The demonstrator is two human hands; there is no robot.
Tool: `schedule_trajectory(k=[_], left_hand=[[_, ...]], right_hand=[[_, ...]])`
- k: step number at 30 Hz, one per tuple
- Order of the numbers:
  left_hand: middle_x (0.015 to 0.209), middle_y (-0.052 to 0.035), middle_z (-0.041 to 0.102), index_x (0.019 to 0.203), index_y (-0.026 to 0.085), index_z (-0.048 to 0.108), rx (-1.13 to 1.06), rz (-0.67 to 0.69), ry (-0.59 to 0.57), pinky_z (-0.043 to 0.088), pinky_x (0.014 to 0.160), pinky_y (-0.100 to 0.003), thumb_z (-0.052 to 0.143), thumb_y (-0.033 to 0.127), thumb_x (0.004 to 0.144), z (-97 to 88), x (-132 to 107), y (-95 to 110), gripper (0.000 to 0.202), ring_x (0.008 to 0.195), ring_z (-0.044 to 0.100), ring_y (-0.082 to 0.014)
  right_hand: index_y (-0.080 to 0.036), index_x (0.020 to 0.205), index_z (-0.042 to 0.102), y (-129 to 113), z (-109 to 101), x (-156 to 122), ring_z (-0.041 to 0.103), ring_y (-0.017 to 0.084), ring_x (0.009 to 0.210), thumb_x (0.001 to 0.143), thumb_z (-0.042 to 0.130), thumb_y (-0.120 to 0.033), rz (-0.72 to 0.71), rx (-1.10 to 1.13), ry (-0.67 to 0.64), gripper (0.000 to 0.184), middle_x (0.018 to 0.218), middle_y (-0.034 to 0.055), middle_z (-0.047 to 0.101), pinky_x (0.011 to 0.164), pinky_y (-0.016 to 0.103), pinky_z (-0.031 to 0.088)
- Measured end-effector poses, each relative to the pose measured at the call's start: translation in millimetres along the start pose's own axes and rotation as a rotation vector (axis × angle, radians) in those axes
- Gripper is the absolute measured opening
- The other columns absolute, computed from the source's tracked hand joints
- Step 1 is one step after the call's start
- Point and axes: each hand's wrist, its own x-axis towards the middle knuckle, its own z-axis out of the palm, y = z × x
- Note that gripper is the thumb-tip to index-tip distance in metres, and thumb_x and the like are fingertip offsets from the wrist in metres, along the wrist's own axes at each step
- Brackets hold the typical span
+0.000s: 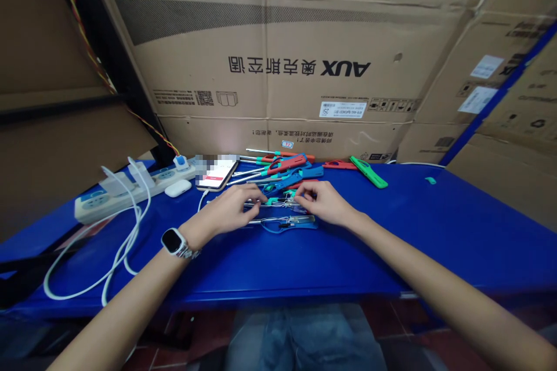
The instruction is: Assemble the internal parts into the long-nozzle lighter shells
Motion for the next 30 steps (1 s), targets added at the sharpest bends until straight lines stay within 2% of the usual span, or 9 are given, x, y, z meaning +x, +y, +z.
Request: schedule_trajectory(k=[3, 5, 9, 12, 17, 20, 25, 30], left_hand=[[0.091, -0.0074, 0.073, 0.094, 0.017, 0.073, 0.042, -0.034, -0.008, 0.050, 0.077, -0.033, 0.050, 0.015, 0.085, -1.1, 22, -11, 0.024, 0.080, 0.066, -0.0204], [0.088, -0.0072, 0.072, 0.092, 0.016, 0.073, 0.038, -0.058, 0.011, 0.048, 0.073, -0.031, 0.052, 0.012, 0.082, 1.6, 31, -17, 0.024, 0.077, 0.065, -0.0198], [0.088, -0.0057, 0.071, 0.094, 0.016, 0.072, -0.049, -0.067, 0.047, 0.047, 0.071, -0.029, 0.053, 0.011, 0.084, 10.9, 27, -23, 0.022, 0.076, 0.064, -0.0181], [0.089, -0.0050, 0.070, 0.094, 0.017, 0.071, -0.088, -0.058, 0.064, 0.047, 0.072, -0.028, 0.054, 0.014, 0.087, 15.9, 18, -23, 0.019, 0.075, 0.063, -0.0168], [0.088, -0.0044, 0.067, 0.094, 0.018, 0.070, -0.084, -0.050, 0.077, 0.048, 0.073, -0.030, 0.059, 0.021, 0.088, 16.9, 15, -21, 0.014, 0.077, 0.063, -0.0174], [0.091, -0.0050, 0.067, 0.095, 0.018, 0.071, -0.063, -0.037, 0.078, 0.049, 0.075, -0.031, 0.062, 0.022, 0.087, 17.2, 15, -22, 0.012, 0.081, 0.063, -0.0189], [0.098, -0.0069, 0.066, 0.101, 0.019, 0.071, 0.015, -0.014, -0.002, 0.050, 0.080, -0.033, 0.066, 0.021, 0.085, 22.9, 18, -24, 0.017, 0.087, 0.064, -0.0213], [0.092, -0.0055, 0.064, 0.093, 0.018, 0.068, 0.053, -0.032, -0.007, 0.049, 0.076, -0.031, 0.059, 0.014, 0.087, 26.0, 20, -22, 0.012, 0.083, 0.063, -0.0197]], right_hand=[[-0.016, 0.083, 0.070, -3, 0, 13, 0.048, 0.010, 0.058, 0.084, 0.059, -0.020, -0.038, -0.167, -0.031, 0.012, 0.064, -0.0026, 0.056, 0.057, 0.022, 0.032], [-0.019, 0.087, 0.073, -6, 5, 22, 0.055, 0.013, 0.069, 0.084, 0.061, -0.023, -0.082, -0.303, -0.064, 0.013, 0.076, 0.0011, 0.064, 0.061, 0.023, 0.034], [-0.022, 0.103, 0.072, -17, 20, 38, 0.062, 0.023, 0.091, 0.083, 0.063, -0.030, -0.151, -0.512, -0.169, 0.023, 0.102, 0.0084, 0.066, 0.068, 0.027, 0.039], [-0.020, 0.101, 0.072, -21, 27, 49, 0.061, 0.028, 0.099, 0.081, 0.064, -0.027, -0.149, -0.579, -0.227, 0.023, 0.107, 0.0119, 0.065, 0.072, 0.030, 0.041], [-0.021, 0.085, 0.070, -18, 31, 58, 0.062, 0.025, 0.093, 0.077, 0.070, -0.028, -0.052, -0.472, -0.231, 0.011, 0.095, 0.0082, 0.067, 0.068, 0.028, 0.039], [-0.021, 0.079, 0.070, -12, 32, 57, 0.061, 0.021, 0.088, 0.077, 0.070, -0.028, -0.048, -0.397, -0.192, 0.007, 0.089, 0.0049, 0.067, 0.066, 0.026, 0.037], [-0.020, 0.078, 0.071, -4, 35, 51, 0.060, 0.017, 0.082, 0.077, 0.066, -0.019, -0.048, -0.305, -0.131, 0.005, 0.087, 0.0025, 0.066, 0.065, 0.024, 0.036], [-0.018, 0.083, 0.069, -1, 39, 47, 0.058, 0.014, 0.080, 0.078, 0.066, -0.020, -0.077, -0.241, -0.089, 0.006, 0.089, 0.0021, 0.063, 0.069, 0.024, 0.039]])
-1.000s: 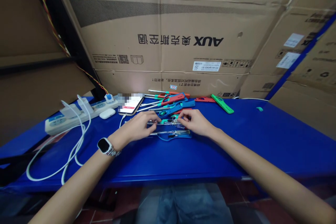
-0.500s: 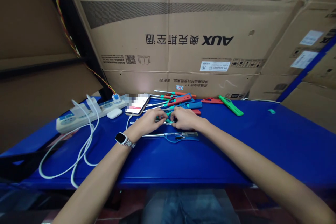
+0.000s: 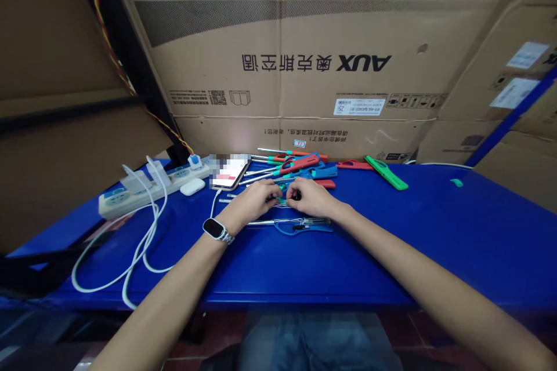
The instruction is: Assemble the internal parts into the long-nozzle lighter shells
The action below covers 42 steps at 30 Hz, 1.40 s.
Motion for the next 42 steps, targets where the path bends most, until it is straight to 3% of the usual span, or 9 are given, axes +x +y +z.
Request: schedule_trajectory(k=[7, 12, 15, 19, 23, 27, 32, 37, 42], left_hand=[[0.075, -0.0004, 0.059, 0.086, 0.016, 0.058, -0.274, -0.087, 0.181, 0.046, 0.062, -0.026, 0.059, 0.017, 0.086, -9.9, -4, 3, 0.002, 0.064, 0.056, -0.0133], [0.077, 0.0001, 0.061, 0.082, 0.016, 0.055, -0.593, -0.141, 0.261, 0.049, 0.064, -0.025, 0.066, 0.031, 0.085, -5.1, -2, 17, 0.019, 0.067, 0.058, -0.0121], [0.074, -0.0001, 0.063, 0.077, 0.016, 0.056, -0.674, -0.144, 0.245, 0.048, 0.064, -0.025, 0.069, 0.035, 0.084, -2.7, -1, 25, 0.024, 0.066, 0.057, -0.0118], [0.071, 0.0000, 0.063, 0.077, 0.015, 0.060, -0.565, -0.079, 0.202, 0.046, 0.064, -0.025, 0.063, 0.034, 0.089, -7.6, -2, 28, 0.022, 0.065, 0.055, -0.0118], [0.084, -0.0030, 0.063, 0.092, 0.015, 0.061, -0.355, 0.017, 0.315, 0.049, 0.068, -0.027, 0.059, 0.028, 0.091, -15.1, -5, 28, 0.013, 0.072, 0.057, -0.0135], [0.097, -0.0056, 0.066, 0.106, 0.018, 0.065, -0.229, 0.172, 0.209, 0.050, 0.079, -0.031, 0.058, 0.022, 0.093, -17.8, -6, 29, 0.015, 0.084, 0.062, -0.0161], [0.091, -0.0048, 0.067, 0.098, 0.018, 0.071, -0.211, 0.174, 0.080, 0.048, 0.075, -0.029, 0.057, 0.022, 0.095, -19.3, -11, 29, 0.014, 0.080, 0.063, -0.0161], [0.088, -0.0041, 0.064, 0.094, 0.019, 0.075, -0.228, 0.122, 0.041, 0.048, 0.076, -0.029, 0.063, 0.021, 0.091, -19.8, -19, 25, 0.012, 0.083, 0.061, -0.0170], [0.084, -0.0033, 0.064, 0.089, 0.018, 0.075, -0.266, 0.096, -0.100, 0.046, 0.070, -0.026, 0.066, 0.020, 0.088, -16.4, -21, 24, 0.010, 0.075, 0.061, -0.0148]], right_hand=[[-0.018, 0.100, 0.063, -3, -6, -13, 0.058, 0.015, 0.082, 0.084, 0.064, -0.027, -0.071, 0.224, 0.262, 0.018, 0.098, 0.0044, 0.062, 0.076, 0.029, 0.045], [-0.018, 0.100, 0.061, -6, 0, -19, 0.062, 0.013, 0.074, 0.085, 0.062, -0.040, -0.031, 0.676, 0.229, 0.027, 0.093, 0.0036, 0.067, 0.075, 0.029, 0.050], [-0.019, 0.095, 0.060, -8, 4, -20, 0.062, 0.013, 0.067, 0.080, 0.066, -0.047, 0.024, 0.870, 0.218, 0.033, 0.082, 0.0010, 0.066, 0.063, 0.026, 0.051], [-0.019, 0.091, 0.063, -11, 3, -22, 0.054, 0.011, 0.055, 0.074, 0.071, -0.050, 0.077, 0.936, 0.172, 0.037, 0.069, -0.0016, 0.061, 0.046, 0.022, 0.042], [-0.018, 0.087, 0.063, -11, 0, -23, 0.052, 0.009, 0.050, 0.070, 0.075, -0.048, 0.110, 0.988, 0.129, 0.037, 0.062, -0.0035, 0.060, 0.046, 0.022, 0.043], [-0.019, 0.083, 0.056, -10, 1, -27, 0.059, 0.011, 0.055, 0.063, 0.081, -0.043, 0.171, 1.008, 0.139, 0.040, 0.064, -0.0036, 0.062, 0.048, 0.021, 0.042], [-0.019, 0.084, 0.053, -11, 1, -42, 0.060, 0.012, 0.059, 0.076, 0.072, -0.037, 0.113, 0.813, 0.156, 0.027, 0.067, -0.0028, 0.061, 0.057, 0.024, 0.045], [-0.017, 0.083, 0.067, -9, -7, -70, 0.057, 0.012, 0.071, 0.087, 0.057, -0.022, -0.231, 0.130, 0.245, 0.012, 0.086, 0.0040, 0.062, 0.065, 0.026, 0.043], [-0.017, 0.082, 0.072, -4, -8, -83, 0.058, 0.015, 0.072, 0.086, 0.057, -0.020, -0.366, -0.097, 0.185, 0.016, 0.077, 0.0034, 0.063, 0.062, 0.026, 0.039]])
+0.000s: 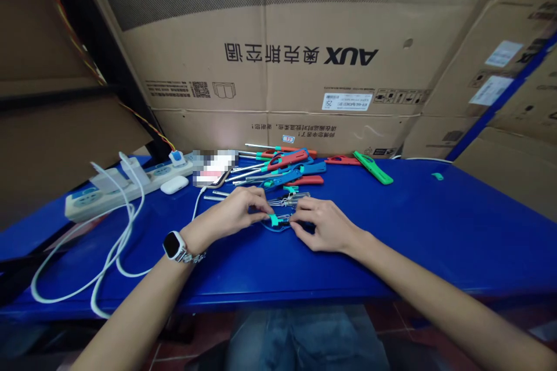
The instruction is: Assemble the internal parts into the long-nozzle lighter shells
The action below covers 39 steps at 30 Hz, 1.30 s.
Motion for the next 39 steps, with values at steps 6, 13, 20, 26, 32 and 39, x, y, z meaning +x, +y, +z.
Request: schedule_trajectory(k=[6, 13, 20, 26, 32, 39], left_hand=[[0.087, -0.0040, 0.065, 0.090, 0.018, 0.074, 0.049, -0.042, -0.041, 0.046, 0.071, -0.026, 0.062, 0.016, 0.089, 3.2, 1, 6, 0.012, 0.076, 0.061, -0.0146], [0.079, -0.0028, 0.065, 0.087, 0.016, 0.071, 0.041, -0.086, -0.050, 0.044, 0.065, -0.024, 0.061, 0.013, 0.088, 5.2, 2, 8, 0.011, 0.069, 0.057, -0.0134], [0.076, -0.0024, 0.066, 0.085, 0.016, 0.069, 0.008, -0.114, -0.062, 0.043, 0.065, -0.023, 0.061, 0.009, 0.085, 11.3, 4, 13, 0.011, 0.069, 0.058, -0.0133], [0.071, -0.0007, 0.064, 0.087, 0.015, 0.067, -0.083, -0.167, -0.047, 0.042, 0.058, -0.021, 0.061, 0.013, 0.086, 15.2, 5, 10, 0.006, 0.062, 0.057, -0.0121], [0.065, 0.0019, 0.061, 0.089, 0.015, 0.065, -0.146, -0.178, -0.047, 0.041, 0.057, -0.020, 0.062, 0.012, 0.084, 16.3, 6, 10, 0.006, 0.058, 0.056, -0.0109], [0.078, -0.0003, 0.065, 0.091, 0.016, 0.064, -0.097, -0.148, -0.012, 0.045, 0.065, -0.023, 0.066, 0.020, 0.085, 13.4, 4, 7, 0.007, 0.069, 0.059, -0.0132]], right_hand=[[-0.017, 0.072, 0.070, 0, 3, 1, 0.055, 0.012, 0.063, 0.085, 0.058, -0.019, 0.012, 0.004, -0.005, 0.018, 0.070, 0.0012, 0.062, 0.057, 0.024, 0.034], [-0.017, 0.068, 0.069, -1, 0, 1, 0.055, 0.011, 0.064, 0.085, 0.057, -0.019, 0.037, 0.021, -0.022, 0.020, 0.070, 0.0006, 0.062, 0.058, 0.023, 0.034], [-0.018, 0.070, 0.069, -1, -2, 2, 0.057, 0.011, 0.066, 0.085, 0.058, -0.019, 0.072, 0.046, -0.061, 0.019, 0.072, 0.0004, 0.063, 0.059, 0.023, 0.033], [-0.018, 0.072, 0.069, -5, -5, 2, 0.056, 0.011, 0.066, 0.085, 0.058, -0.019, 0.126, 0.053, -0.106, 0.017, 0.074, 0.0002, 0.063, 0.060, 0.023, 0.034], [-0.020, 0.090, 0.066, -25, 3, 12, 0.060, 0.015, 0.075, 0.085, 0.062, -0.034, 0.328, -0.044, -0.085, 0.015, 0.090, 0.0018, 0.065, 0.060, 0.025, 0.034], [-0.019, 0.092, 0.065, -32, 16, 23, 0.061, 0.016, 0.076, 0.083, 0.061, -0.025, 0.368, -0.082, -0.112, 0.012, 0.091, 0.0030, 0.066, 0.061, 0.026, 0.035]])
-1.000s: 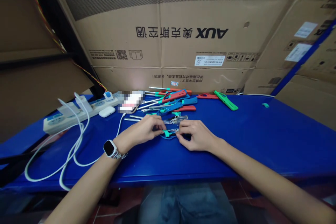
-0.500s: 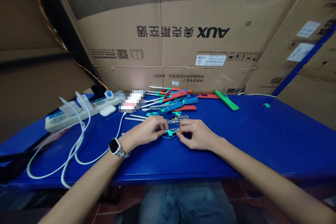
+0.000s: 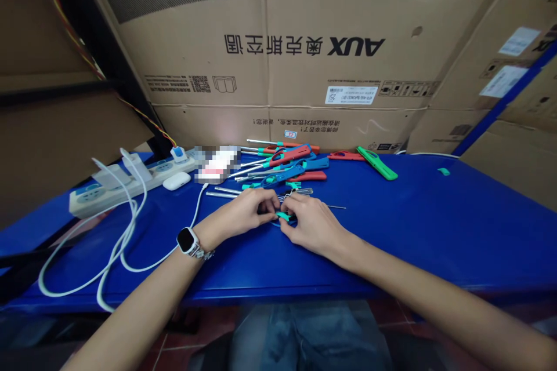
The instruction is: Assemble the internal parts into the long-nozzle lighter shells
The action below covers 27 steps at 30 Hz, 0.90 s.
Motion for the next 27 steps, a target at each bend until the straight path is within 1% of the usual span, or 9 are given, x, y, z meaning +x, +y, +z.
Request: schedule_trajectory(k=[2, 3, 5, 8, 11, 15, 18, 24, 27], left_hand=[[0.083, -0.0011, 0.064, 0.090, 0.017, 0.064, 0.056, 0.053, 0.027, 0.046, 0.070, -0.025, 0.069, 0.024, 0.084, -2.4, -2, -1, 0.010, 0.076, 0.059, -0.0149], [0.086, -0.0016, 0.064, 0.090, 0.018, 0.066, 0.083, 0.084, 0.022, 0.046, 0.072, -0.026, 0.070, 0.025, 0.084, -3.3, -4, -1, 0.010, 0.079, 0.059, -0.0156], [0.090, -0.0024, 0.063, 0.089, 0.019, 0.070, 0.130, 0.131, -0.026, 0.045, 0.077, -0.028, 0.069, 0.025, 0.086, -3.9, -5, -2, 0.007, 0.083, 0.059, -0.0165], [0.087, -0.0028, 0.062, 0.091, 0.020, 0.074, 0.182, 0.161, -0.108, 0.043, 0.081, -0.029, 0.065, 0.022, 0.090, -2.4, -6, -2, 0.009, 0.085, 0.058, -0.0172], [0.084, -0.0028, 0.061, 0.090, 0.019, 0.074, 0.205, 0.178, -0.119, 0.042, 0.084, -0.030, 0.063, 0.021, 0.092, -0.3, -5, -3, 0.011, 0.086, 0.058, -0.0178], [0.087, -0.0035, 0.062, 0.090, 0.019, 0.073, 0.200, 0.186, -0.113, 0.042, 0.084, -0.030, 0.063, 0.020, 0.092, 0.7, -5, -4, 0.011, 0.088, 0.058, -0.0181], [0.088, -0.0040, 0.063, 0.090, 0.019, 0.073, 0.207, 0.198, -0.112, 0.042, 0.085, -0.031, 0.061, 0.021, 0.093, 0.8, -5, -5, 0.013, 0.088, 0.058, -0.0184], [0.087, -0.0045, 0.062, 0.090, 0.018, 0.074, 0.204, 0.206, -0.105, 0.043, 0.080, -0.030, 0.059, 0.024, 0.095, 1.2, -5, -7, 0.016, 0.085, 0.057, -0.0179], [0.087, -0.0040, 0.062, 0.091, 0.019, 0.074, 0.192, 0.214, -0.106, 0.043, 0.083, -0.031, 0.060, 0.024, 0.094, 1.5, -4, -8, 0.016, 0.084, 0.057, -0.0175]], right_hand=[[-0.019, 0.092, 0.066, 1, 1, 0, 0.062, 0.016, 0.077, 0.083, 0.060, -0.023, 0.010, 0.003, 0.001, 0.012, 0.092, 0.0034, 0.066, 0.063, 0.026, 0.037], [-0.019, 0.092, 0.066, 1, 1, 0, 0.063, 0.016, 0.078, 0.083, 0.059, -0.022, 0.012, 0.008, 0.002, 0.012, 0.092, 0.0035, 0.067, 0.064, 0.026, 0.038], [-0.019, 0.092, 0.067, 1, 1, -1, 0.064, 0.017, 0.080, 0.082, 0.058, -0.021, 0.016, 0.017, 0.003, 0.013, 0.094, 0.0036, 0.067, 0.066, 0.026, 0.040], [-0.019, 0.092, 0.067, -1, -1, -2, 0.065, 0.018, 0.082, 0.083, 0.057, -0.022, 0.031, -0.026, -0.012, 0.013, 0.096, 0.0045, 0.068, 0.066, 0.026, 0.041], [-0.019, 0.093, 0.067, -7, -6, -3, 0.066, 0.021, 0.087, 0.086, 0.055, -0.024, 0.015, -0.135, -0.059, 0.014, 0.098, 0.0076, 0.068, 0.064, 0.027, 0.041], [-0.018, 0.096, 0.066, -14, -13, -1, 0.065, 0.025, 0.092, 0.088, 0.054, -0.023, -0.018, -0.228, -0.125, 0.015, 0.097, 0.0111, 0.068, 0.066, 0.029, 0.043], [-0.018, 0.098, 0.066, -13, -15, 1, 0.066, 0.025, 0.090, 0.086, 0.055, -0.020, -0.026, -0.238, -0.144, 0.016, 0.096, 0.0111, 0.069, 0.068, 0.029, 0.043], [-0.018, 0.092, 0.068, -6, -16, 0, 0.066, 0.021, 0.081, 0.087, 0.056, -0.022, 0.009, -0.190, -0.102, 0.014, 0.096, 0.0088, 0.069, 0.063, 0.027, 0.039], [-0.018, 0.090, 0.068, -2, -13, 0, 0.065, 0.019, 0.077, 0.086, 0.057, -0.021, 0.015, -0.158, -0.075, 0.012, 0.094, 0.0075, 0.068, 0.061, 0.027, 0.037]])
